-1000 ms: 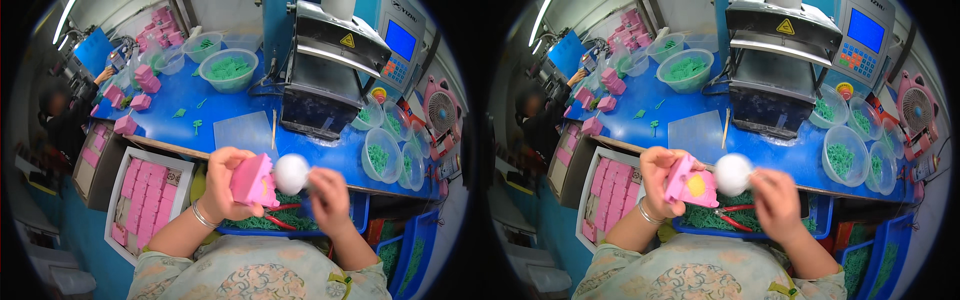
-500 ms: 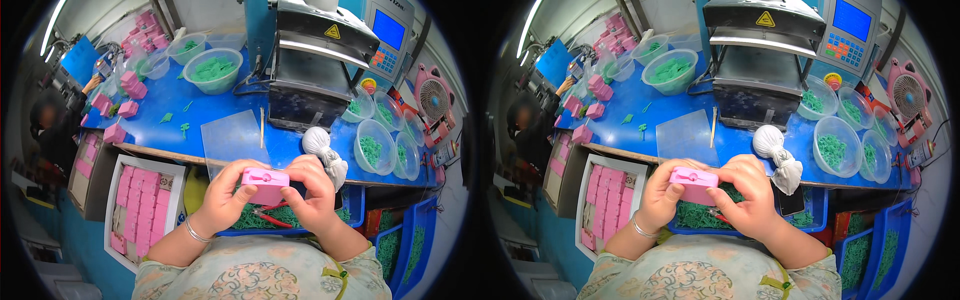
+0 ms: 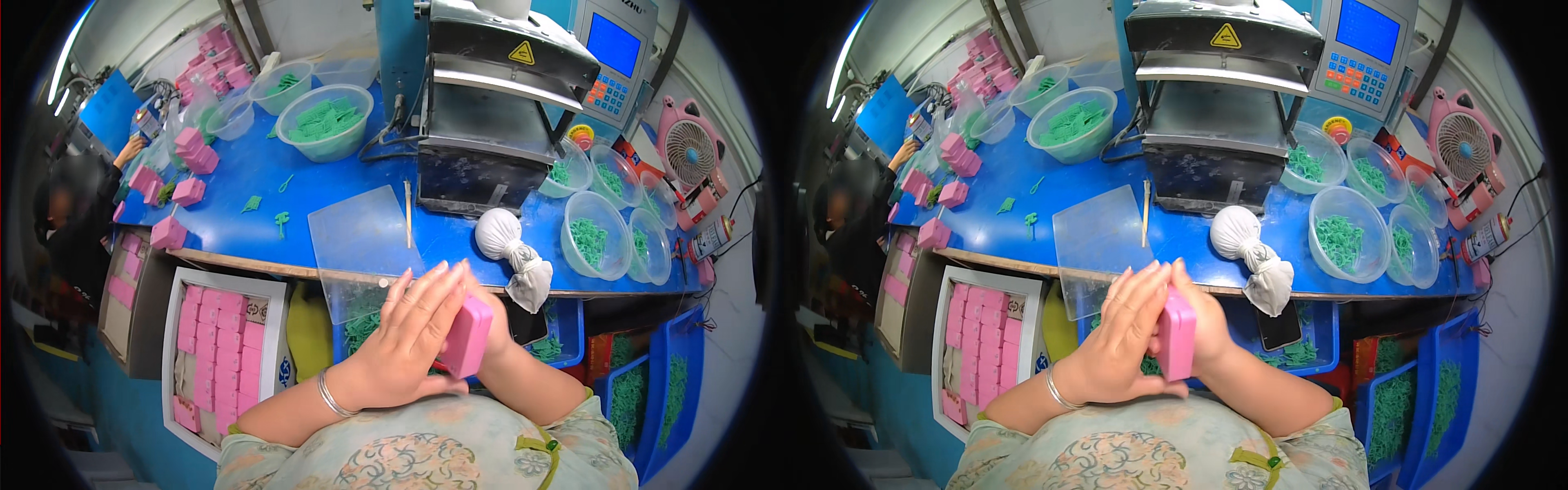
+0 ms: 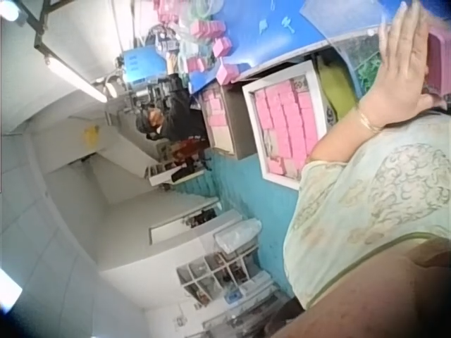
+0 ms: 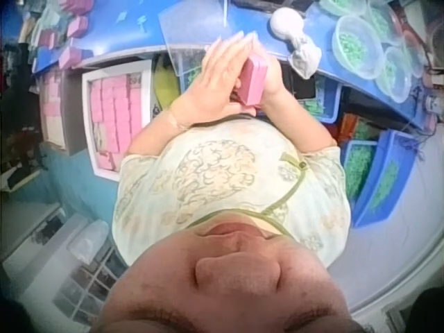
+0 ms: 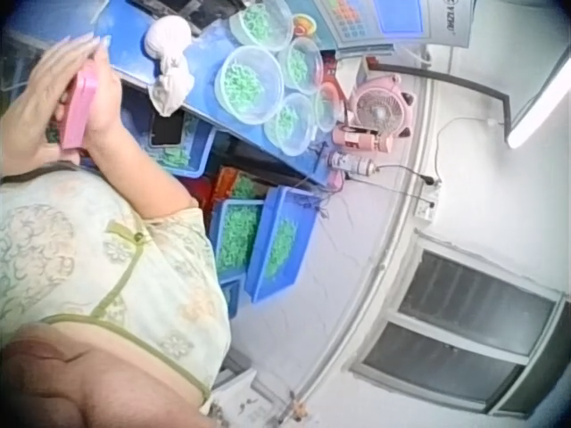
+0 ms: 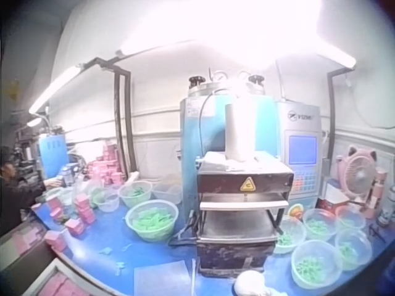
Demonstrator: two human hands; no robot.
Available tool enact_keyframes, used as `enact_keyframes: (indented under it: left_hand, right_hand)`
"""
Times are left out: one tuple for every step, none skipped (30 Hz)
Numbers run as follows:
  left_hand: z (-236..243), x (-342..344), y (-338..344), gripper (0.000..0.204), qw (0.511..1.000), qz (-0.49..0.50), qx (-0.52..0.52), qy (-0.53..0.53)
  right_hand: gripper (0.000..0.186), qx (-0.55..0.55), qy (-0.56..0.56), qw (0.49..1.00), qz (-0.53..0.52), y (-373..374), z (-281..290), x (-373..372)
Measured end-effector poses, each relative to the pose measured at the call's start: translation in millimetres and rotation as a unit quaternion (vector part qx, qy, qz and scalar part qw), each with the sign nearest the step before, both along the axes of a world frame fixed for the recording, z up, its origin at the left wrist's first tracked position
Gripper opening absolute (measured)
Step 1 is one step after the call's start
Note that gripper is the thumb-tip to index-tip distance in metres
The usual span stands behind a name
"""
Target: Operating a wax injection machine to create wax patterns for casting, then trimming excess wax from the parts.
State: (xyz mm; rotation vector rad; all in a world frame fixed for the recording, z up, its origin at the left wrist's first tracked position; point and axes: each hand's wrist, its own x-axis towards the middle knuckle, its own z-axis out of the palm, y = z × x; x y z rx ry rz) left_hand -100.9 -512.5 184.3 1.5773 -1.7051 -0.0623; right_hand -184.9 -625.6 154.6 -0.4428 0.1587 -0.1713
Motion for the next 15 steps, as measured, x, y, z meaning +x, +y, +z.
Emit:
enact_keyframes:
  left_hand:
    - [-1, 4, 0, 0.082, 1.0, 0.001, -0.002, -0.001]
    - [-3, 11, 0, 0.084, 1.0, -0.006, 0.013, -0.011]
    - [-4, 19, -1, 0.086, 0.999, -0.012, 0.028, -0.02]
    - [-9, 30, -3, 0.086, 0.999, -0.009, 0.028, -0.022]
    - [-13, 42, -6, 0.083, 0.998, 0.053, -0.024, -0.003]
    - [-15, 56, -9, 0.08, 0.99, 0.115, -0.076, 0.015]
    - [-13, 72, -17, 0.08, 0.984, 0.172, -0.045, -0.01]
    - [-11, 89, -27, 0.079, 0.973, 0.229, -0.012, -0.034]
    - [-13, 109, -30, 0.078, 0.972, 0.228, 0.011, -0.056]
    - [-24, 128, -30, 0.076, 0.97, 0.227, 0.035, -0.077]
    - [-30, 137, -28, 0.073, 0.963, 0.242, 0.06, -0.105]
    - [-35, 139, -23, 0.073, 0.962, 0.246, 0.059, -0.107]
    - [-39, 136, -22, 0.073, 0.966, 0.241, 0.066, -0.069]
    - [-43, 132, -19, 0.073, 0.968, 0.237, 0.072, -0.032]
    - [-45, 128, -15, 0.074, 0.968, 0.238, 0.071, -0.03]
  right_hand:
    - [0.053, -0.005, 0.004, 1.0, 0.015, 3, -4, 0]
    - [0.054, -0.009, 0.008, 0.999, 0.03, 7, -4, 1]
    - [0.055, -0.09, 0.134, 0.987, -0.02, 13, 0, -2]
    - [0.054, -0.102, 0.152, 0.983, -0.026, 16, -1, 0]
    - [0.052, -0.133, 0.142, 0.979, 0.054, 14, -17, -3]
    - [0.049, -0.163, 0.131, 0.969, 0.134, 7, -39, -6]
    - [0.045, -0.166, 0.146, 0.951, 0.214, -2, -49, -8]
    - [0.045, -0.166, 0.148, 0.951, 0.215, -4, -51, -6]
    - [0.046, -0.166, 0.174, 0.954, 0.18, -3, -48, -5]
    - [0.048, -0.166, 0.2, 0.955, 0.145, -2, -47, -3]
    - [0.049, -0.141, 0.167, 0.97, 0.111, -2, -47, 0]
    - [0.049, -0.142, 0.164, 0.969, 0.115, -3, -43, 1]
    - [0.048, -0.066, 0.125, 0.985, 0.103, -5, -41, 2]
    - [0.047, 0.01, 0.083, 0.992, 0.09, -8, -41, 2]
    - [0.047, 0.064, 0.07, 0.988, 0.125, -12, -46, 4]
